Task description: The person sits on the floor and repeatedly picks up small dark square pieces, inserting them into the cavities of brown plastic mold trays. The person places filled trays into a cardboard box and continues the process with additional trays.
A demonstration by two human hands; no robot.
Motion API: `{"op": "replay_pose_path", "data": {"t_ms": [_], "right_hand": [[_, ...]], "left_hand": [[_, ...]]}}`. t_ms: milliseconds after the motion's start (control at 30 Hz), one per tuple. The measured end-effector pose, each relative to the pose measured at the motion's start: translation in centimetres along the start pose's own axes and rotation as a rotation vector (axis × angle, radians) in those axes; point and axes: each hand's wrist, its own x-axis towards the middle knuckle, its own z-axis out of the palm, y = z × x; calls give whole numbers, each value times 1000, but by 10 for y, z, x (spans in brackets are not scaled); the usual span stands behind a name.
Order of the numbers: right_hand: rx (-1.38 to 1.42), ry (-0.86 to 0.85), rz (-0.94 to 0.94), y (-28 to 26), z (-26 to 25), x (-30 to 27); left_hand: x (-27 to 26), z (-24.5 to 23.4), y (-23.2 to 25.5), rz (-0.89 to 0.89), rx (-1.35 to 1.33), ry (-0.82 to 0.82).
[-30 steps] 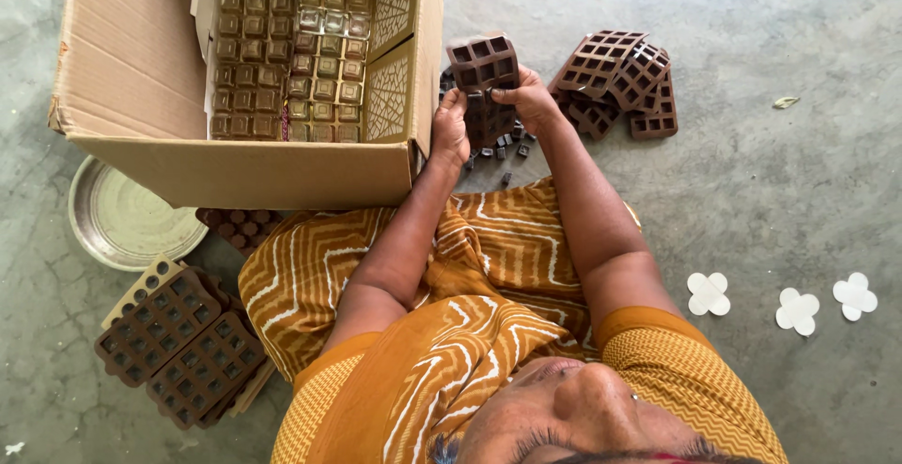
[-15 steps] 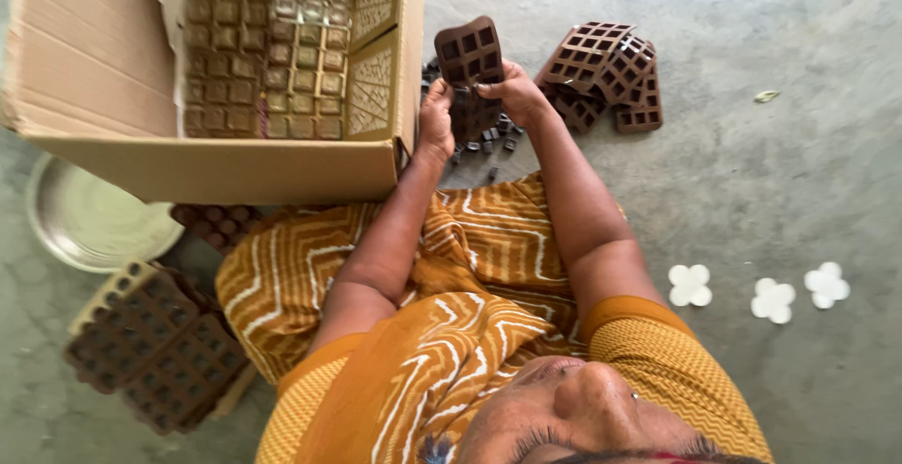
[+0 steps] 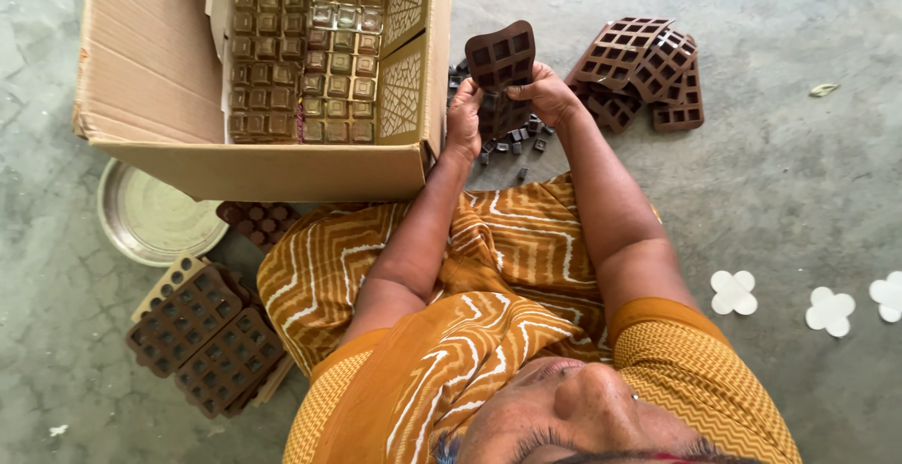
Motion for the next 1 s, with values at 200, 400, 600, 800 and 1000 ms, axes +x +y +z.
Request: {"op": "replay_pose_path", "data": {"t_ms": [200, 400, 600, 800, 1000], "right_hand": [[-43, -44, 10, 6, -7, 4], [21, -103, -1, 1, -11, 0], [15, -82, -9, 1, -10, 2], [-74, -81, -78, 8, -14, 4], [-155, -20, -200, 2, -2, 2]], "left_hand": [[-9, 3, 7, 0, 24, 24], [-6, -4, 3, 33, 27, 78], [-2, -12, 2, 31, 62, 148], [-3, -19, -4, 35, 51, 142], [4, -11, -4, 118, 214, 285]]}}
